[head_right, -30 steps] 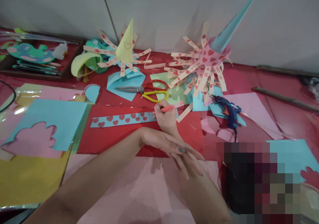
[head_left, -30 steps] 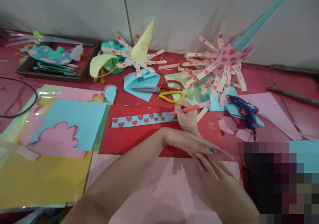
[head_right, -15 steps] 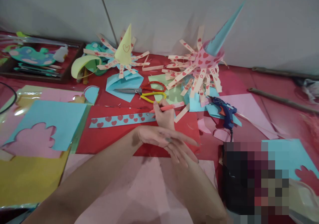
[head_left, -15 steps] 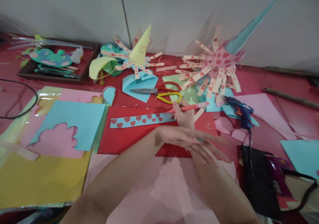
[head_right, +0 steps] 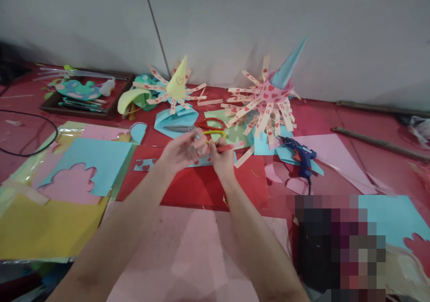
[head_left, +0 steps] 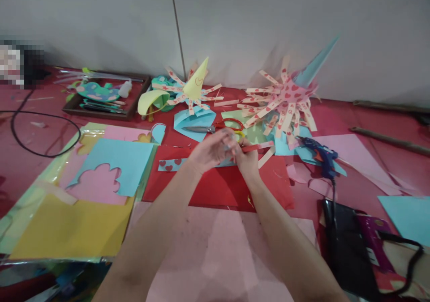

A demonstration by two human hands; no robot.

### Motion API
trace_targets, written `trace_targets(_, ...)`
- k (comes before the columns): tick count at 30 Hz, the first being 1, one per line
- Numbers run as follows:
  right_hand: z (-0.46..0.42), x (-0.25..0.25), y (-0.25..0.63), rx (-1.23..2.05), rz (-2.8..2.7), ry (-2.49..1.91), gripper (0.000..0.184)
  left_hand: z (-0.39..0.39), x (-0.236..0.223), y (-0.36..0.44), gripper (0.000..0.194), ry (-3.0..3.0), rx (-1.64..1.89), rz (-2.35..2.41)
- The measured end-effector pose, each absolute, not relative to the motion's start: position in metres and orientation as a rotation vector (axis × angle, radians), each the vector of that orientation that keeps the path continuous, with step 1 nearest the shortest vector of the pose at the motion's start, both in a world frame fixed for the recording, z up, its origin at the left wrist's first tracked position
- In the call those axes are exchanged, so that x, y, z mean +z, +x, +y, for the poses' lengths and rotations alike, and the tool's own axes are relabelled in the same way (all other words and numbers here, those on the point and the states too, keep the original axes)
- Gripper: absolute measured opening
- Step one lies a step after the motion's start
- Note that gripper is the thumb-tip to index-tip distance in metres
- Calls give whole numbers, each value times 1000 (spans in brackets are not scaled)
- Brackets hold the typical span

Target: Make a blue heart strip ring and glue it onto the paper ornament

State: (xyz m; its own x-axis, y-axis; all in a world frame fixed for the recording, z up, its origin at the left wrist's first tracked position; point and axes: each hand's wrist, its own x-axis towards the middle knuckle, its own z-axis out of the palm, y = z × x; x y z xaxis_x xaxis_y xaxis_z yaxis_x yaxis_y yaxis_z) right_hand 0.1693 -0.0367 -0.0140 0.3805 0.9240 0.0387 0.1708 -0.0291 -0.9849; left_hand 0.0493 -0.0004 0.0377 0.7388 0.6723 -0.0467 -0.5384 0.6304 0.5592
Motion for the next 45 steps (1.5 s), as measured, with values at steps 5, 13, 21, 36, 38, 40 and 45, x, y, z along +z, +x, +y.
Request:
trace_targets(5,-36,-8,166,873,-947,-1498,33,32,18,37,17,204,1012,647)
trace_targets(13,-36,-9,167,873,-943,-1503,38,41,5,45,16,187,886,688)
trace_targets(21,-38,-5,167,877,-902,-1541,42,41,7,46,17,140,879,687)
trace_targets(36,-39,-5,167,807,-903,-1580,39,32,10,50,26,250,715,579)
trace_targets(38,-39,-4,167,775,-913,-1598,39,33,9,50,25,257,730,610)
trace_targets(40,-39,-4,167,764,-929,-1613,39,33,7,50,23,268,742,633)
trace_targets(45,-39,-4,167,777,-946,-1643,37,34,5,51,18,281,735,653)
